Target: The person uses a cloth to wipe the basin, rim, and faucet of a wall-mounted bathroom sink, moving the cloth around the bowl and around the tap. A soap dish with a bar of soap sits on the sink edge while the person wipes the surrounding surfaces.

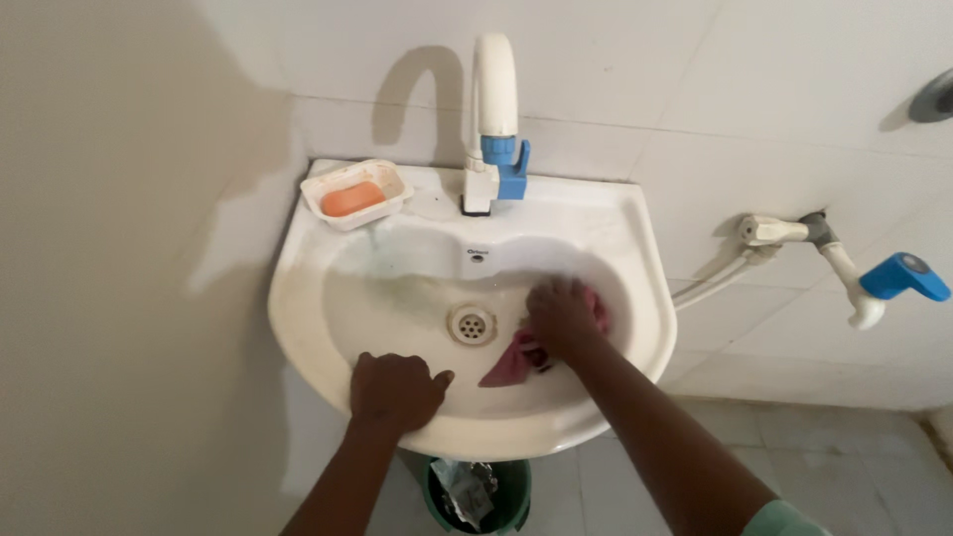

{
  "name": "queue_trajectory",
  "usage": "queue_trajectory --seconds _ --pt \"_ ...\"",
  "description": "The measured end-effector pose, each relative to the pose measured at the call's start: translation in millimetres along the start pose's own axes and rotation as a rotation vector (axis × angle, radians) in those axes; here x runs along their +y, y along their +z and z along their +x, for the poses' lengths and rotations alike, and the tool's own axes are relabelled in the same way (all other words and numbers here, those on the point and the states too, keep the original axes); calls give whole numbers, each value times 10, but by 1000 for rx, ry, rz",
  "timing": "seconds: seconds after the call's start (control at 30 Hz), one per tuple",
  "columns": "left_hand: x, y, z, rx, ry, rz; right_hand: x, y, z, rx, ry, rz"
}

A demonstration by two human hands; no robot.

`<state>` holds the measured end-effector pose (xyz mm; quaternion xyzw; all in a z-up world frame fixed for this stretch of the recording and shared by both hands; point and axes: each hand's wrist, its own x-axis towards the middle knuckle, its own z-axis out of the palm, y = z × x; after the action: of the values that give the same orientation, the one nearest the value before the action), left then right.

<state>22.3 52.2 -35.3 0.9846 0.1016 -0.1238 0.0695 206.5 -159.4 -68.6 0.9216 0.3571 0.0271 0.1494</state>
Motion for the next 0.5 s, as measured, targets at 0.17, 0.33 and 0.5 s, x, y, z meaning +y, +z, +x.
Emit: queue_trajectory --seconds 0.17,0.33,0.5 --pt "-28 89 -1 21 12 33 -272 -314 -535 -435 200 302" --pt "-61 125 72 115 46 38 -1170 -358 -305 -497 -130 661" --pt "-100 196 52 301 73 22 -1206 -154 -271 -439 -263 830"
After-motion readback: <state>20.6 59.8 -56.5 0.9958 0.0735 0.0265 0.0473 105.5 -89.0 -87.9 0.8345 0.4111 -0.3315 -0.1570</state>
